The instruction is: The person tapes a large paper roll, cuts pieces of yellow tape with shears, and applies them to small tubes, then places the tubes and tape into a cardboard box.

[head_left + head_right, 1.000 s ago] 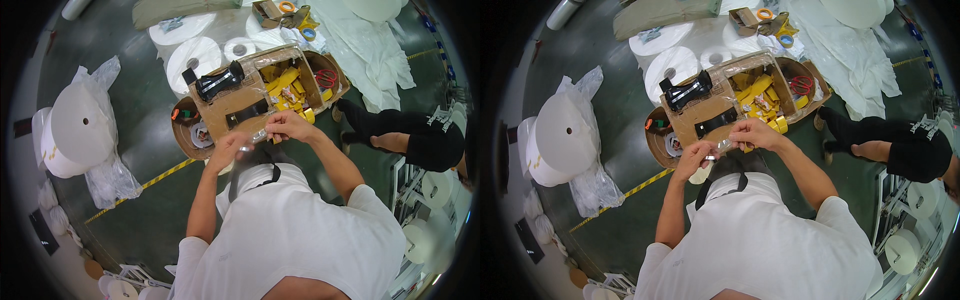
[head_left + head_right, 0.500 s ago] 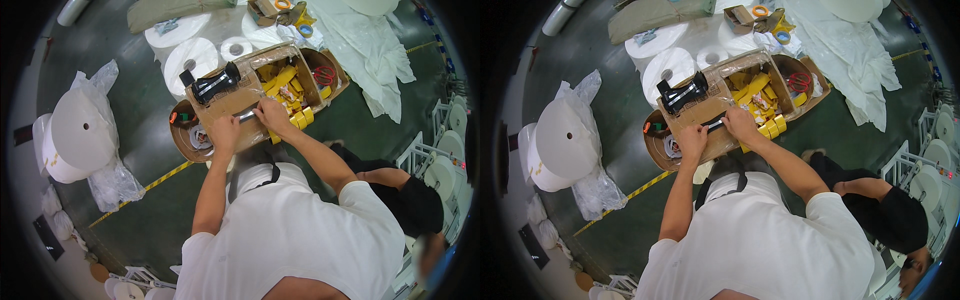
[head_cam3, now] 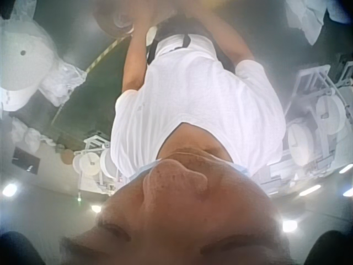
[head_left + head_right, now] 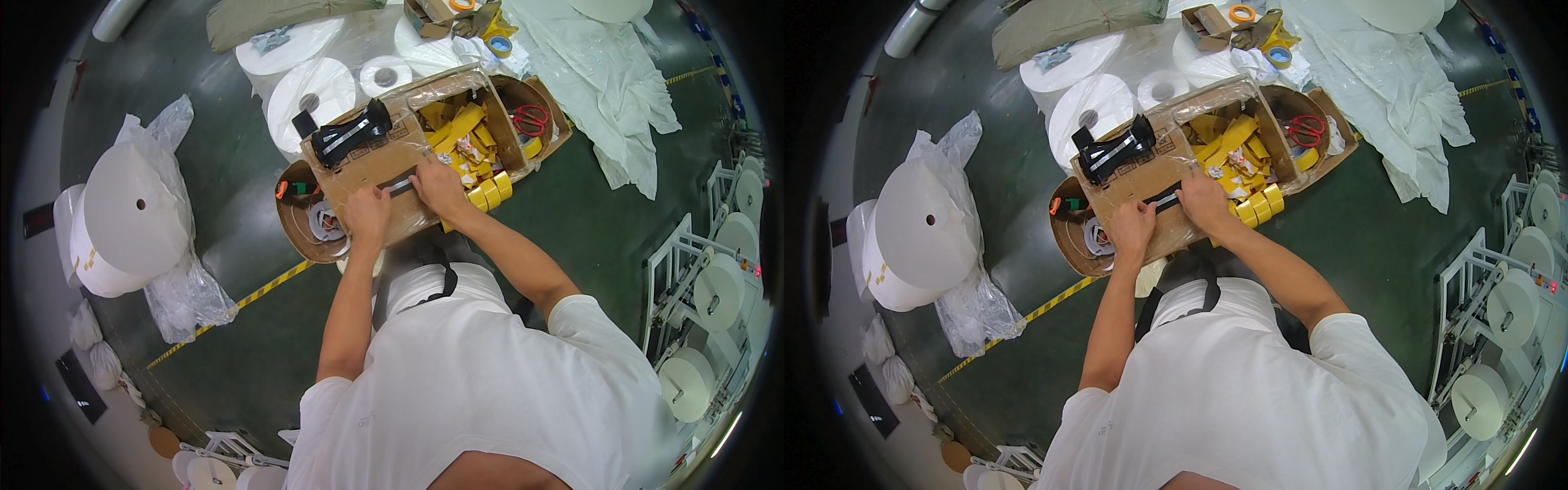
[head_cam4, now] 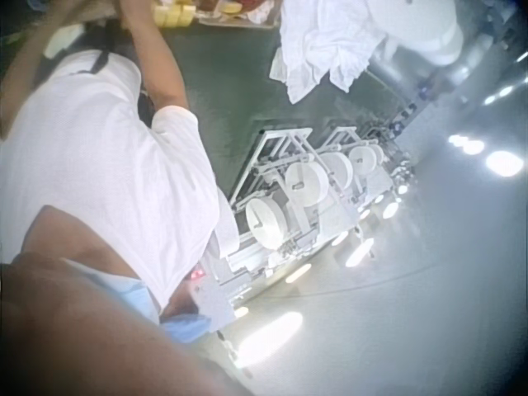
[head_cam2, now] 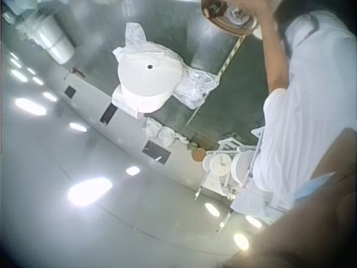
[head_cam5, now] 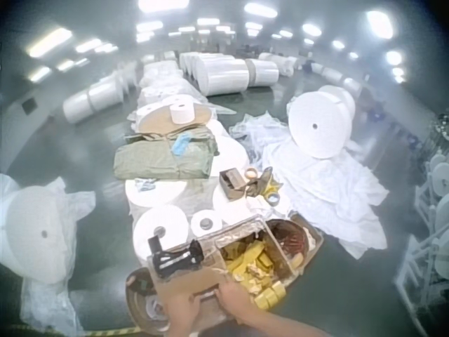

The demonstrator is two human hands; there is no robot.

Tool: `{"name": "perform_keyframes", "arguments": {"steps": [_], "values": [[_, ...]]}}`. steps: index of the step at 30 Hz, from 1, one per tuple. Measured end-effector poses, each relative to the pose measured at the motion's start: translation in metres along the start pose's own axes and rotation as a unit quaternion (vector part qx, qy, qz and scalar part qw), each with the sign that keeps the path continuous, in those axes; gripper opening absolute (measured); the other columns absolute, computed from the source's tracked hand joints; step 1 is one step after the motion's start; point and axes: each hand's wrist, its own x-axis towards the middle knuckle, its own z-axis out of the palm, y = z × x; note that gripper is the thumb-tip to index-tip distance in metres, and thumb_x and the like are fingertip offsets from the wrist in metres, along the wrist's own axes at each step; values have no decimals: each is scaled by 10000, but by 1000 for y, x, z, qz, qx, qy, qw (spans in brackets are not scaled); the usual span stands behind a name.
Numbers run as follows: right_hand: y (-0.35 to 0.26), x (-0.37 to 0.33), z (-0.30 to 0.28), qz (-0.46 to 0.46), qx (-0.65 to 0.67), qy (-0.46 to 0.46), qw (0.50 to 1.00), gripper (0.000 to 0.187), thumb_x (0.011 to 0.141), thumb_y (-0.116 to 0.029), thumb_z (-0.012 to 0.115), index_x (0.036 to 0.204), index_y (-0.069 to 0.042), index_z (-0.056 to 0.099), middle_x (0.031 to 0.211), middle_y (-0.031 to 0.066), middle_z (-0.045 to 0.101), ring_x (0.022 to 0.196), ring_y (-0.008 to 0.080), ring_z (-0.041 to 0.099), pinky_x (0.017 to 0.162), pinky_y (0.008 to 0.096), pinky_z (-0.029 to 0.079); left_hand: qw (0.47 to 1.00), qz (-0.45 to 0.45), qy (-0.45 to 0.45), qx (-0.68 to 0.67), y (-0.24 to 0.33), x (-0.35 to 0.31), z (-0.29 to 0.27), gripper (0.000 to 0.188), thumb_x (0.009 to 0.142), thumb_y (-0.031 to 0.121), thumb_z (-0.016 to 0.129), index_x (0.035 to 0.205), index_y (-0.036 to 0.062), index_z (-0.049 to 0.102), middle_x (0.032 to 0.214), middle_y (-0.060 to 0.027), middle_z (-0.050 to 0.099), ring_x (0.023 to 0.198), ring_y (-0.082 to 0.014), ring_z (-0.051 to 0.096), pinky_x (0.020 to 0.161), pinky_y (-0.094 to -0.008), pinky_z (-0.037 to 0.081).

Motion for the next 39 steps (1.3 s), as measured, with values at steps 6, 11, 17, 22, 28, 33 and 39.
{"name": "perform_keyframes", "arguments": {"steps": [6,11,17,22,28,33,39], "values": [[-8,-8,-6,-206,-48,29,977,120,891,-155,735,997,-102,751,1068,98,642,1046,318,699,808,434,620,1000,-19,15,-1,-8,0,-4,343,884,322,889,955,32,721,879,-209,782,862,-449,769,777,-540,601],[3,-8,-18,-233,-20,-16,972,166,866,-118,734,1027,-106,772,1125,71,674,1112,301,656,894,418,589,999,-22,-8,-37,-15,-4,-15,377,928,356,861,987,27,685,896,-214,794,901,-439,782,797,-567,600],[6,-16,-98,-315,82,-158,932,263,810,-71,767,1068,-120,787,1203,92,674,1155,331,602,1004,459,543,966,-93,-12,-241,-40,-41,-78,445,977,423,846,1034,8,697,884,-179,807,790,-316,788,696,-450,585],[17,-44,-95,-451,-84,-242,855,283,940,-174,735,1214,-161,802,1559,133,559,1443,373,506,1175,514,472,949,0,-83,-305,-41,-77,-61,320,1041,298,817,1096,13,682,775,-100,757,738,-163,740,678,-314,560],[25,-34,-73,-445,-76,-297,841,192,893,-213,772,1042,-100,815,1405,105,618,1331,367,548,1105,486,516,945,152,-91,-275,-9,-87,-35,549,903,474,919,1153,26,723,939,-176,785,852,-328,774,767,-447,610],[-41,-20,-133,-460,105,-322,821,194,801,-130,892,945,-105,765,1295,77,672,1230,364,584,1049,489,506,917,284,-108,-258,-10,-84,-50,590,862,491,948,1102,-10,749,938,-165,783,895,-305,771,775,-418,608],[-71,-13,-143,-521,56,-211,825,203,801,-84,887,979,-95,791,1254,67,727,1211,375,622,1045,497,515,904,192,-251,-286,-30,-101,-49,577,822,545,953,1054,38,804,830,-88,755,756,-262,719,676,-424,549]]}}
